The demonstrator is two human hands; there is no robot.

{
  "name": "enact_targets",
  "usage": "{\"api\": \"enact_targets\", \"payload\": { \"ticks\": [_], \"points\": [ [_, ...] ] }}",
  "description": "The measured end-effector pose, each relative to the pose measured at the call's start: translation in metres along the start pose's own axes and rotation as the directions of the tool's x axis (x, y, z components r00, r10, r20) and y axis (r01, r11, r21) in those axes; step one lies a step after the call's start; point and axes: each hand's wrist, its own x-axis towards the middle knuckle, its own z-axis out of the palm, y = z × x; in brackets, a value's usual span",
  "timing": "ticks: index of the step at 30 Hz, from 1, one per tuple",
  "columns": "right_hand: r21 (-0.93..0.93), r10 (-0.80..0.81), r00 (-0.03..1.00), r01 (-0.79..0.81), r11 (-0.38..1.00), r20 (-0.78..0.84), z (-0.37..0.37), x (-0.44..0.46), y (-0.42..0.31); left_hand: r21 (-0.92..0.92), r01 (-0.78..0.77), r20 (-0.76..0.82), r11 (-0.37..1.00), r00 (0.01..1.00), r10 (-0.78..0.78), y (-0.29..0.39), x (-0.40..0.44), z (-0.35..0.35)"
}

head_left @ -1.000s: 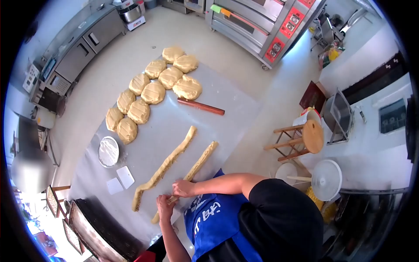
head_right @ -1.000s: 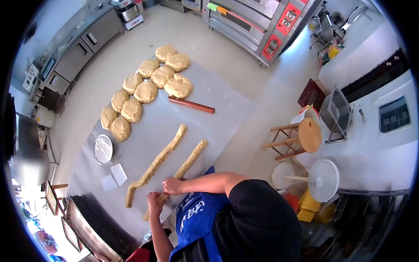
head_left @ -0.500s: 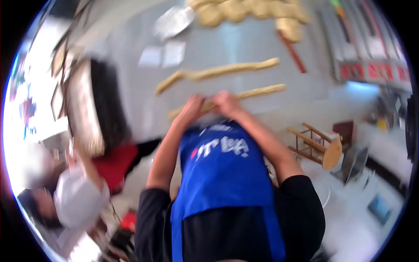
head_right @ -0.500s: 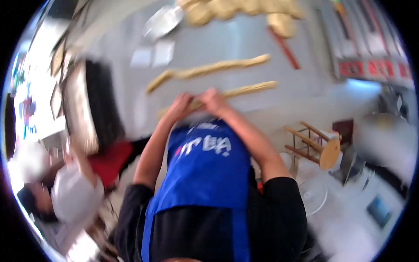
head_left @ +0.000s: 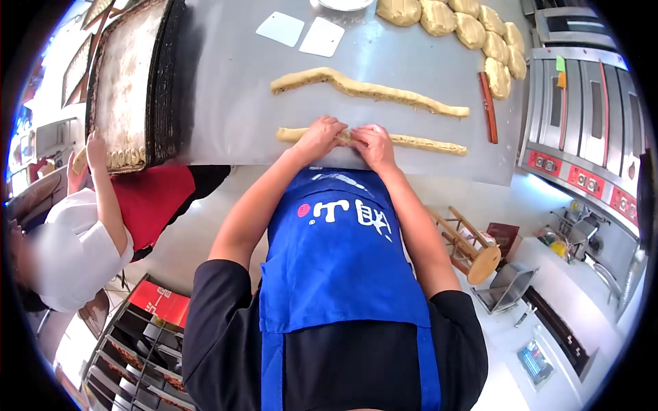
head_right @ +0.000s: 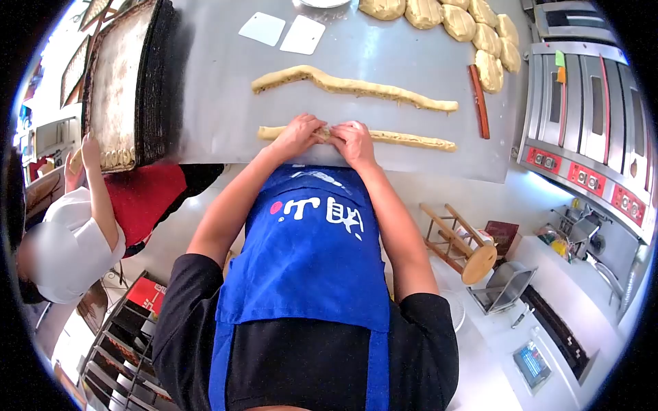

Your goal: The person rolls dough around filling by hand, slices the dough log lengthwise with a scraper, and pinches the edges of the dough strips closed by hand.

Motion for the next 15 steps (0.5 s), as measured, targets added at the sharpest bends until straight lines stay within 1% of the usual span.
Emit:
{"api": "enact_targets", "payload": {
  "ticks": [1, 2, 4, 5, 7, 8, 10, 11, 12, 13, 15],
  "points": [
    [-0.024, -0.016, 1.0, 0.016, 1.0, -0.012, -0.001, 0.003, -0.007, -0.001, -0.027, -0.05, 1.0, 0.998, 0.026, 0.001, -0.003, -0.001],
    [-0.053, -0.023, 0.999, 0.021, 0.998, -0.033, -0.004, 0.004, -0.014, -0.002, -0.041, -0.037, 0.999, 0.998, 0.041, 0.002, -0.005, -0.002],
    [-0.029, 0.007, 1.0, -0.007, 1.0, -0.025, 0.003, 0.002, -0.013, 0.256, 0.008, -0.04, 0.967, 0.999, 0.003, 0.005, -0.015, -0.01],
    [-0.001, 0.029, 1.0, -0.029, 1.0, -0.008, 0.007, 0.002, -0.011, 0.26, 0.011, -0.042, 0.965, 0.999, 0.0, 0.007, -0.015, -0.013],
    [0.029, 0.026, 1.0, -0.026, 0.999, 0.007, 0.005, 0.009, -0.018, 0.179, 0.101, 0.038, 0.979, 0.993, -0.109, 0.009, -0.016, -0.019],
    [0.014, 0.061, 0.998, -0.061, 0.998, -0.026, 0.004, 0.01, -0.023, 0.183, 0.103, 0.038, 0.978, 0.993, -0.112, 0.008, -0.015, -0.022],
    [-0.003, 0.102, 0.993, -0.103, 0.995, -0.064, 0.007, 0.009, -0.024, 0.129, 0.077, 0.107, 0.989, 0.99, -0.091, 0.002, -0.012, -0.022],
    [0.014, 0.054, 0.999, -0.054, 0.998, -0.001, 0.008, 0.009, -0.022, 0.129, 0.072, 0.107, 0.989, 0.99, -0.086, 0.001, -0.011, -0.02],
    [0.033, 0.002, 0.998, -0.004, 0.999, 0.061, 0.009, 0.011, -0.018, 0.11, 0.045, 0.035, 0.993, 0.998, -0.049, -0.001, -0.012, -0.019],
    [0.028, -0.002, 0.998, 0.001, 1.0, 0.057, 0.009, 0.012, -0.015, 0.093, 0.018, -0.041, 0.995, 0.999, -0.015, -0.003, -0.014, -0.018],
    [0.03, -0.009, 0.995, 0.006, 1.0, 0.101, 0.012, 0.012, -0.014, 0.177, 0.195, 0.127, 0.965, 0.967, -0.219, -0.005, -0.019, -0.025]
  ]
}}
